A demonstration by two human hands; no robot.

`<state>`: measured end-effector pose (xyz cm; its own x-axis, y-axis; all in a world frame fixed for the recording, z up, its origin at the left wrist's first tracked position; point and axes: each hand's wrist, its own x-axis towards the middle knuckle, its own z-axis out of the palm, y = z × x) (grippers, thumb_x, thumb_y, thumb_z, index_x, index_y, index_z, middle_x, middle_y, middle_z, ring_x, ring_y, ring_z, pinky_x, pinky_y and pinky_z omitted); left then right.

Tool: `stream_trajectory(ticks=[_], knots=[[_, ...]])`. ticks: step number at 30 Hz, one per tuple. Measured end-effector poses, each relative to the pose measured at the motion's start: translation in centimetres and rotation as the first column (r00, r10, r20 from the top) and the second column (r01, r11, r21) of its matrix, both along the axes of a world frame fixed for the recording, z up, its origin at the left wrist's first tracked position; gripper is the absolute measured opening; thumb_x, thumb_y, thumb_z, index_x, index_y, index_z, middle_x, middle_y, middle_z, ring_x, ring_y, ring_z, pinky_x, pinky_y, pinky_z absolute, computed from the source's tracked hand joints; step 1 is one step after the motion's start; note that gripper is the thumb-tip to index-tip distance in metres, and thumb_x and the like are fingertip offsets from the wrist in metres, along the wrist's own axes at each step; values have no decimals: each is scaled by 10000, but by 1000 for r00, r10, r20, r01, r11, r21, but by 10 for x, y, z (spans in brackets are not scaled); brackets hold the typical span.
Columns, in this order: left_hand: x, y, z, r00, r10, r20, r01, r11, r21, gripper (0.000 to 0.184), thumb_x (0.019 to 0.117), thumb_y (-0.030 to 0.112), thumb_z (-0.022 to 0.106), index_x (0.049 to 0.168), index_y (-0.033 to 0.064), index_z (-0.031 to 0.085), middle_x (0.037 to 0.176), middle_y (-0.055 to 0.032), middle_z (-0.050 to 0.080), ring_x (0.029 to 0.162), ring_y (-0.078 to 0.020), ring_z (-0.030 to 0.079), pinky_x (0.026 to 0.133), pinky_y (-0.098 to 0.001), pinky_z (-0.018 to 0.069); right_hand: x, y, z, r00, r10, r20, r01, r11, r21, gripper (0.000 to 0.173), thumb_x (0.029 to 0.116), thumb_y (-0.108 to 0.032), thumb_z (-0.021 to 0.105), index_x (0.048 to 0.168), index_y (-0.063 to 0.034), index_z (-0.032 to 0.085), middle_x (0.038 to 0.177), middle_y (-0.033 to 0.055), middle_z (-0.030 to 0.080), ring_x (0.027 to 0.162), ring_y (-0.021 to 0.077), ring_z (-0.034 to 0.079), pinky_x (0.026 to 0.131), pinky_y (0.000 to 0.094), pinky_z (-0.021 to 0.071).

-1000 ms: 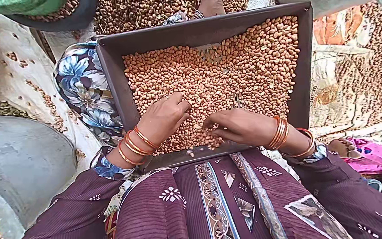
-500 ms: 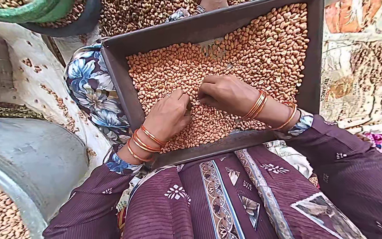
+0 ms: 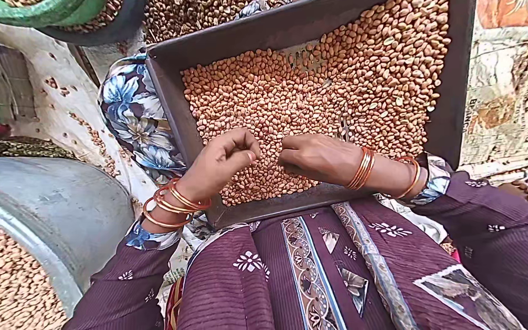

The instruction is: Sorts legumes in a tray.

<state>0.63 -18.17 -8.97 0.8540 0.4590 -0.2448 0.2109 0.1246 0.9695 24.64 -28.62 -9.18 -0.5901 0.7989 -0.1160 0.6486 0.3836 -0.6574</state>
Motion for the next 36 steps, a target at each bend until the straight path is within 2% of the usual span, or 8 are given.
stream_trajectory(ticks=[4,12,18,22,24,27,30,36], knots=[[-1,-27,-9,964,-200,-177,267,758,595,181,964,187,604,989,96,759,830,-25,636,715,-129,602,627,-287,512,0,1,-3,1000,-8,7,8,1000,10,151,955,-108,615,874,-5,691,852,136,619,743,271,652,628,383,545],[9,-47,-10,938,-134,-319,345,434,832,156,970,101,614,1025,18,734,822,-143,618,725,-328,660,539,-414,518,58,32,38,953,-296,62,302,917,-261,106,860,-153,577,952,-114,613,781,-24,606,666,70,585,590,291,488],[16,-41,-11,941,-137,-309,327,603,727,201,924,209,600,952,40,705,831,-104,622,725,-270,656,566,-416,531,77,33,26,956,-259,140,277,953,-122,149,959,-103,601,1012,-49,729,1003,126,675,900,258,676,812,469,550],[23,-8,-5,997,-34,-65,50,965,257,164,929,158,432,845,134,571,747,79,493,627,2,451,562,-174,361,68,32,7,969,-245,30,246,969,-34,96,941,-103,686,999,-58,747,960,125,672,879,261,672,809,442,557],[31,4,-8,998,21,56,-22,1000,19,224,940,199,371,854,209,579,766,133,536,589,48,446,511,-130,340,63,34,-1,973,-230,-6,230,973,-30,114,922,-103,710,1019,-51,740,992,147,673,922,295,672,836,472,552],[50,8,-9,999,-31,7,27,947,319,274,982,132,403,915,106,667,868,47,568,696,-2,500,599,-163,399,59,37,-4,973,-231,11,231,971,-54,97,926,-93,706,999,-30,718,991,146,658,914,289,659,831,451,544],[69,2,-16,987,-98,-127,160,688,708,197,974,124,549,1001,36,724,864,-103,607,740,-205,603,637,-338,511,57,37,-2,970,-242,40,244,967,-67,97,937,-103,691,983,-21,715,973,141,645,887,276,656,802,431,546],[72,-5,-27,960,-149,-237,280,461,842,216,1036,177,576,1091,17,712,876,-167,615,726,-337,651,588,-439,542,74,42,20,890,-448,86,455,865,-212,55,911,-153,595,933,-105,611,756,-2,588,655,109,564,598,333,461]])
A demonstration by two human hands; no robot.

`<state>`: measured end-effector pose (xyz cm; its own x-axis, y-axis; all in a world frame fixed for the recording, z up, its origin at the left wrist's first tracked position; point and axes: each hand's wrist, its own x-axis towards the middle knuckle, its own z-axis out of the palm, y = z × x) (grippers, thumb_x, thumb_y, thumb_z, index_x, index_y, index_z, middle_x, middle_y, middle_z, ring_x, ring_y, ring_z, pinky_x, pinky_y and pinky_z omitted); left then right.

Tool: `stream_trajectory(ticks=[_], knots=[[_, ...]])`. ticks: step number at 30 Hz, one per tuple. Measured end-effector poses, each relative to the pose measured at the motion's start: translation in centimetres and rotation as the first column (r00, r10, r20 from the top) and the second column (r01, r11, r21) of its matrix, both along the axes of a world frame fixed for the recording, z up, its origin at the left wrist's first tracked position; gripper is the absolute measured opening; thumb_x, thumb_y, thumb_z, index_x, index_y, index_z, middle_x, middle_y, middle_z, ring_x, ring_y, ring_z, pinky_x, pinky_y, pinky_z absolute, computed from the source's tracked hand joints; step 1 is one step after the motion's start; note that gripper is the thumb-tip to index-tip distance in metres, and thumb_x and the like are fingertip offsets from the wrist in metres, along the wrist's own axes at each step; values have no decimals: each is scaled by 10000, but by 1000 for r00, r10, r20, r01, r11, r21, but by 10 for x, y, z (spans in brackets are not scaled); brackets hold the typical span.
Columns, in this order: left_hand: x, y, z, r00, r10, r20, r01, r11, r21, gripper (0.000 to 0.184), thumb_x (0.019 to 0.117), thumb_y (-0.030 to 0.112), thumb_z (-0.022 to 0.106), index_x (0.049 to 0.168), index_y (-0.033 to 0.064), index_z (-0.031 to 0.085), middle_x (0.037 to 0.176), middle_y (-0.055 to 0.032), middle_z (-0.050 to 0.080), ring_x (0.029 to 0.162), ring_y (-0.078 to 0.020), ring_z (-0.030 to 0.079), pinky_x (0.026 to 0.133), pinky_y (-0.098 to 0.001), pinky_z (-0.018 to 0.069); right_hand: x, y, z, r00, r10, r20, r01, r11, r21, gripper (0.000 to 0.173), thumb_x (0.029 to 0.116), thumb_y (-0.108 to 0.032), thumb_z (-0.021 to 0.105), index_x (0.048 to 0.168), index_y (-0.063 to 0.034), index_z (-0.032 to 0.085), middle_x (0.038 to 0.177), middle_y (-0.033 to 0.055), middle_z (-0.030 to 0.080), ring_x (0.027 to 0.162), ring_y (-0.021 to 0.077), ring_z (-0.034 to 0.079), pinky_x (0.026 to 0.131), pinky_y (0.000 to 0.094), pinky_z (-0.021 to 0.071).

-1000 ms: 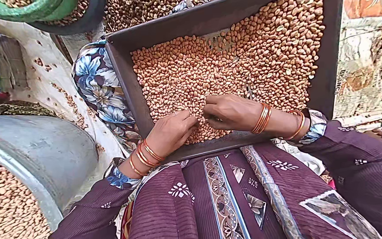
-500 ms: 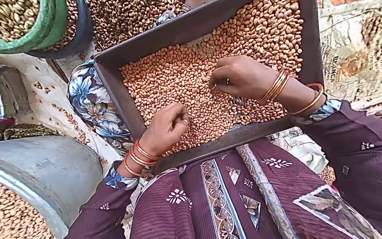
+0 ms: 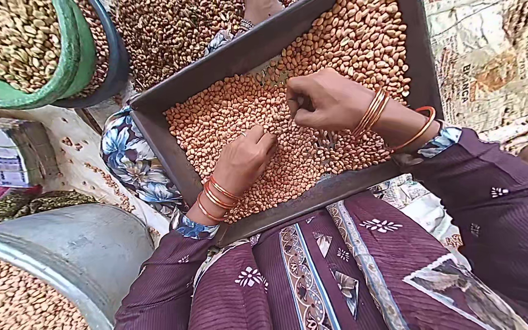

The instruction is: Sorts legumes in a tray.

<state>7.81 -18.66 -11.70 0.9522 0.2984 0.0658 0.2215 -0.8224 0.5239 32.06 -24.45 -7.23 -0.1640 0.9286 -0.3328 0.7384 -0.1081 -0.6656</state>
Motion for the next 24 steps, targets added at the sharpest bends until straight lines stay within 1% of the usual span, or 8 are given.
stream_trajectory(ticks=[2,5,7,10,15,18,21,24], knots=[[-1,0,0,1000,9,1,-9,1000,-28,216,1037,186,581,1079,15,708,897,-169,626,748,-332,662,611,-441,555,9,0,4,999,-36,24,36,999,26,114,956,-159,558,865,-121,613,708,-22,558,600,80,524,556,303,429],[1,7,6,990,125,68,-105,964,-243,180,991,170,621,1047,24,708,870,-110,622,713,-198,583,633,-320,497,15,-5,-3,995,94,16,-95,991,92,138,931,-112,621,984,-60,738,937,94,673,849,212,649,788,419,538],[2,17,11,953,285,105,-177,801,-572,120,966,134,571,1005,54,652,790,21,550,610,-21,466,549,-165,391,10,-9,-13,986,164,19,-165,979,121,106,928,-108,685,999,-59,748,988,123,683,888,256,671,819,449,556],[6,35,19,914,397,84,-112,446,-888,226,955,131,380,1000,162,599,730,126,562,521,42,441,460,-118,344,-2,-14,-15,978,172,122,-184,978,96,103,952,-102,644,937,-44,728,960,133,656,868,285,664,768,454,540],[29,42,28,929,354,-107,-252,393,-885,298,1086,145,394,996,80,670,716,77,610,481,22,444,428,-120,350,-13,-14,-3,947,169,275,-181,983,20,119,989,-81,569,957,2,648,968,171,633,867,333,665,745,470,535],[43,38,29,917,304,-258,-377,450,-809,506,1136,367,304,919,114,685,706,58,632,515,-20,518,467,-181,431,-28,-18,11,974,64,217,-131,943,306,128,994,-73,560,1023,5,656,903,173,629,759,327,666,639,447,541],[48,35,34,930,223,-293,-351,299,-887,591,1129,446,175,845,176,618,647,74,622,524,-3,541,470,-162,444,-28,-9,36,984,55,169,-134,858,495,168,1019,-139,592,1094,-20,684,993,159,681,753,288,690,605,418,552],[45,44,33,955,225,-195,-230,146,-962,559,1138,344,224,909,99,671,659,63,605,483,14,457,426,-128,352,1,16,51,920,-80,384,-91,909,407,245,1077,-165,489,1133,-19,678,1040,207,686,868,390,704,694,526,542]])
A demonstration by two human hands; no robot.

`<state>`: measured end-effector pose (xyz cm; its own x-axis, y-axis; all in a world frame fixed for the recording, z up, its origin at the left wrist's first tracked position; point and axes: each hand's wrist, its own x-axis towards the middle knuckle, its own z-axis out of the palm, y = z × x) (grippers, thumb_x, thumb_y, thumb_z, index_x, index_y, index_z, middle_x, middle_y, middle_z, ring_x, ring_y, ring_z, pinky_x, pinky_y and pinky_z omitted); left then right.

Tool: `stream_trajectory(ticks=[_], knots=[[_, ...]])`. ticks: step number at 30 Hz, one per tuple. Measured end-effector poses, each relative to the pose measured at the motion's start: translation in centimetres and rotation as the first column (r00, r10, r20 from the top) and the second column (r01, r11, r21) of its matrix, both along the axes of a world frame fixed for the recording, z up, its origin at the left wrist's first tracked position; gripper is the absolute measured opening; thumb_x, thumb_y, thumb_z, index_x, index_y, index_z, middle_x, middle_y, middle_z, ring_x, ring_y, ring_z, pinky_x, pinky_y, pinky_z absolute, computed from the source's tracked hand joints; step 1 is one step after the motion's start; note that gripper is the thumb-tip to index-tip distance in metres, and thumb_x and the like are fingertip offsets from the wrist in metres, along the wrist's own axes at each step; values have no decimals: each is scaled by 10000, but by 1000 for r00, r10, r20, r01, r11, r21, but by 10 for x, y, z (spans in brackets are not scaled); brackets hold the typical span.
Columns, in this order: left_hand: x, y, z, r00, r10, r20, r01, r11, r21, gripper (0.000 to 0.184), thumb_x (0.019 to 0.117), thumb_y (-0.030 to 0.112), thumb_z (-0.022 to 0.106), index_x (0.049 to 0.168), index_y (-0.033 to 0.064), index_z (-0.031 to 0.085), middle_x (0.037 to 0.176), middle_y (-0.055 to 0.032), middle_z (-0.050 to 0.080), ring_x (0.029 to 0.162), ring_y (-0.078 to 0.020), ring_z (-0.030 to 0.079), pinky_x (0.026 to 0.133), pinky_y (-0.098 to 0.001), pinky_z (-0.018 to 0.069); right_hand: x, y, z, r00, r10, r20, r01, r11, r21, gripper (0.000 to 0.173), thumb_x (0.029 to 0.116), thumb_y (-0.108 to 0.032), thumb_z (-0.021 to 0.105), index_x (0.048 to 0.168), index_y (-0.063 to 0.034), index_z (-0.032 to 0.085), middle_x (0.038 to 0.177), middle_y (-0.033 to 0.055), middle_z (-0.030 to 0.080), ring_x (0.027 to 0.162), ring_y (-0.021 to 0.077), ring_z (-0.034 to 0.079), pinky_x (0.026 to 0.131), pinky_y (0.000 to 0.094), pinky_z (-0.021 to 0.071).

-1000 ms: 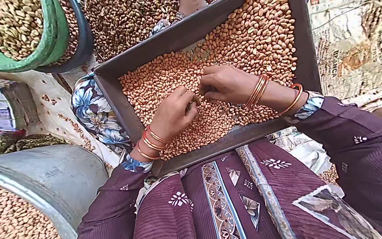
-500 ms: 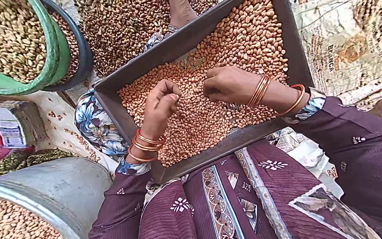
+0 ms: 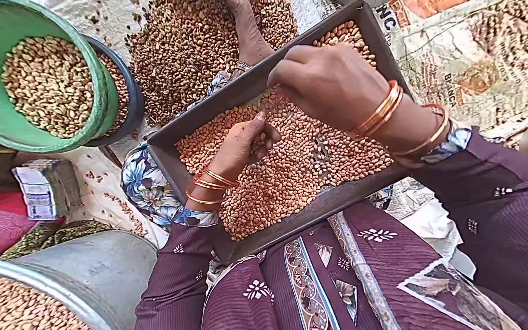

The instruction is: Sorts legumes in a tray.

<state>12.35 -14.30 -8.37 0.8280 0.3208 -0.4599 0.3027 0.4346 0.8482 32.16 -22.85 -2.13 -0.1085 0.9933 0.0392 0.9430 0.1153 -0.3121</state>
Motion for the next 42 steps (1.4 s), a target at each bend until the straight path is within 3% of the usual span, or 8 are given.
stream_trajectory(ticks=[4,10,13,16,21,24,29,42], knots=[[-9,8,2,963,259,69,-255,965,-63,465,1132,292,319,803,143,612,589,98,507,437,31,401,407,-111,343,1,35,-22,928,-188,323,325,833,-448,279,1061,-43,450,1286,82,557,1245,319,582,1062,530,634,782,632,525],[-31,26,16,866,438,240,-414,899,-145,391,1114,159,297,1327,55,608,608,113,474,429,37,374,411,-101,341,-14,35,-43,949,130,-288,-199,954,-226,335,1055,-108,465,1361,-108,601,1201,136,647,1034,300,673,888,507,549],[-51,36,20,838,502,214,-498,864,-75,361,1113,164,303,1233,98,638,731,88,548,457,26,386,413,-99,338,0,27,-16,986,-118,120,153,927,-342,230,1072,-110,469,1233,-12,600,1165,243,630,966,449,676,763,580,535],[-70,34,15,871,460,171,-485,861,153,323,1120,220,359,1155,116,663,683,100,469,431,18,308,394,-105,266,0,18,-23,927,-183,329,351,735,-580,355,1083,-210,496,1282,82,533,1193,321,603,1029,528,652,786,637,533],[-74,22,0,938,338,83,-329,786,523,203,1076,210,538,1047,91,700,655,42,542,424,-8,332,397,-143,276,-14,1,-39,898,172,-405,-337,860,-383,215,1036,-219,602,1199,-85,644,988,50,721,867,196,707,816,434,580],[-63,28,-9,961,274,-28,-151,612,776,214,1053,239,588,1088,88,734,922,-2,670,739,-11,583,705,-178,482,-19,20,-36,933,173,-316,-233,959,-161,176,1021,-120,577,1138,-60,695,1011,113,689,893,282,694,790,500,560],[-48,37,-22,957,278,-82,15,232,973,225,1027,181,587,1087,82,780,832,-93,650,758,-163,591,739,-288,466,-24,49,-61,981,134,-140,-164,960,-227,199,1041,-143,558,1125,-86,729,1089,170,678,961,383,693,758,567,545],[-62,19,-20,991,120,-59,22,292,956,190,1008,94,613,1121,69,764,794,-65,601,668,-119,515,646,-228,432,3,38,-47,970,75,-230,-151,930,-336,150,962,-124,587,999,-61,717,881,103,679,821,276,670,743,497,525]])
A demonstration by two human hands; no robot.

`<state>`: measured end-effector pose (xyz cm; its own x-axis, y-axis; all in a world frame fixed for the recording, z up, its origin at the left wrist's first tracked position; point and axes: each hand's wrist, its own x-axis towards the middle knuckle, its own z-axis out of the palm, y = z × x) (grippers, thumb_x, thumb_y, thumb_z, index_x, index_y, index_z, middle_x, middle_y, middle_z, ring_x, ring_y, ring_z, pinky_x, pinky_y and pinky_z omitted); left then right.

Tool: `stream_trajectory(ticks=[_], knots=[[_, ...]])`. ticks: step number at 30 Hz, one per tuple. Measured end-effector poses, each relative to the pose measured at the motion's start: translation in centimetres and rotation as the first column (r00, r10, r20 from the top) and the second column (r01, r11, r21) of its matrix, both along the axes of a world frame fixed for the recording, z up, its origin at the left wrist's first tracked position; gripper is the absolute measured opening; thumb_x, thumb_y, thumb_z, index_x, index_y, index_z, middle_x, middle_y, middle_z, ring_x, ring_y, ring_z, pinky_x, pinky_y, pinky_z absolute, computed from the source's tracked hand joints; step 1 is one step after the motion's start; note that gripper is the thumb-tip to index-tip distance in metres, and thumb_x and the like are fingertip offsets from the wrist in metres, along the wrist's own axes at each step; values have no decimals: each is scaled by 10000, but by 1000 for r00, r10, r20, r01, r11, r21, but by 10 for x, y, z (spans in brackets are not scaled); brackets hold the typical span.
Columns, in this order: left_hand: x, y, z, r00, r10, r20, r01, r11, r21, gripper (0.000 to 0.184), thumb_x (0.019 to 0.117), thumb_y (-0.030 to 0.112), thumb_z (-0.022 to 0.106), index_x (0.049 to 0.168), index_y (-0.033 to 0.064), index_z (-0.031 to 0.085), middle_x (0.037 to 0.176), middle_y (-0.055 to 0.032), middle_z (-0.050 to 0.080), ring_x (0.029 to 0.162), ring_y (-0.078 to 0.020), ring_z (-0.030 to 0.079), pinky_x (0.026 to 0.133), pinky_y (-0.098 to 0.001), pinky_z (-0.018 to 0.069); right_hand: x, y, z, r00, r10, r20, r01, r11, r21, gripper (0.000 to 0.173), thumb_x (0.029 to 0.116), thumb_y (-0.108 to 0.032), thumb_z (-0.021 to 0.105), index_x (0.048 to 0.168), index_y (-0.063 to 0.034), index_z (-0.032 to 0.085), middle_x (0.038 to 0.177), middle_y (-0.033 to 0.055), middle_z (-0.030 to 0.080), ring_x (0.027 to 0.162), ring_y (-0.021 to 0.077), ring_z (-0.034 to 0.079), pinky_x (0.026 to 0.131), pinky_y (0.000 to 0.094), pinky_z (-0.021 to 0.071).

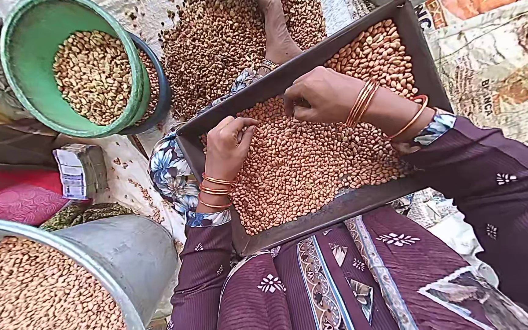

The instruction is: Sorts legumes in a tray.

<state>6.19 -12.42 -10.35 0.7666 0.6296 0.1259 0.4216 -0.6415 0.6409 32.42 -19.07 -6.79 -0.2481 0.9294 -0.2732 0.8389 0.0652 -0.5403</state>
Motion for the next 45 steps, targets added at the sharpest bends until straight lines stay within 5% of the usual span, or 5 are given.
stream_trajectory(ticks=[17,22,27,37,45], knots=[[56,-27,16,912,-231,-338,269,961,70,162,978,110,663,1032,-41,684,962,-212,634,845,-379,676,729,-497,560,-14,-20,-15,990,118,71,-120,993,12,154,967,-109,675,1035,28,681,1039,192,644,962,356,673,837,482,545],[45,-6,2,994,-88,63,100,969,-224,169,987,204,664,1016,57,744,751,-4,592,601,-73,464,586,-227,400,-13,-18,-22,993,113,37,-114,993,37,155,960,-118,659,1030,20,673,1001,196,647,898,358,672,794,491,545],[19,7,9,859,216,464,331,455,-826,212,985,236,413,872,239,592,726,119,542,553,9,455,493,-154,360,-9,-12,-25,998,52,-41,-52,999,-6,137,893,-105,688,994,-15,662,927,153,651,858,321,661,758,500,524],[9,-11,-10,979,-203,-18,203,979,0,190,1000,135,638,1119,52,761,916,-150,708,804,-262,672,764,-384,551,17,-23,23,669,-376,-641,115,904,-411,208,857,-54,455,943,-110,637,801,-18,666,646,70,633,565,238,544],[12,-4,-3,928,84,364,171,770,-615,102,1000,114,583,1044,94,674,730,80,578,527,33,434,491,-127,363,2,-50,-23,987,59,-149,-66,997,-46,105,918,-76,714,1020,-60,735,941,102,677,861,239,663,827,439,549]])
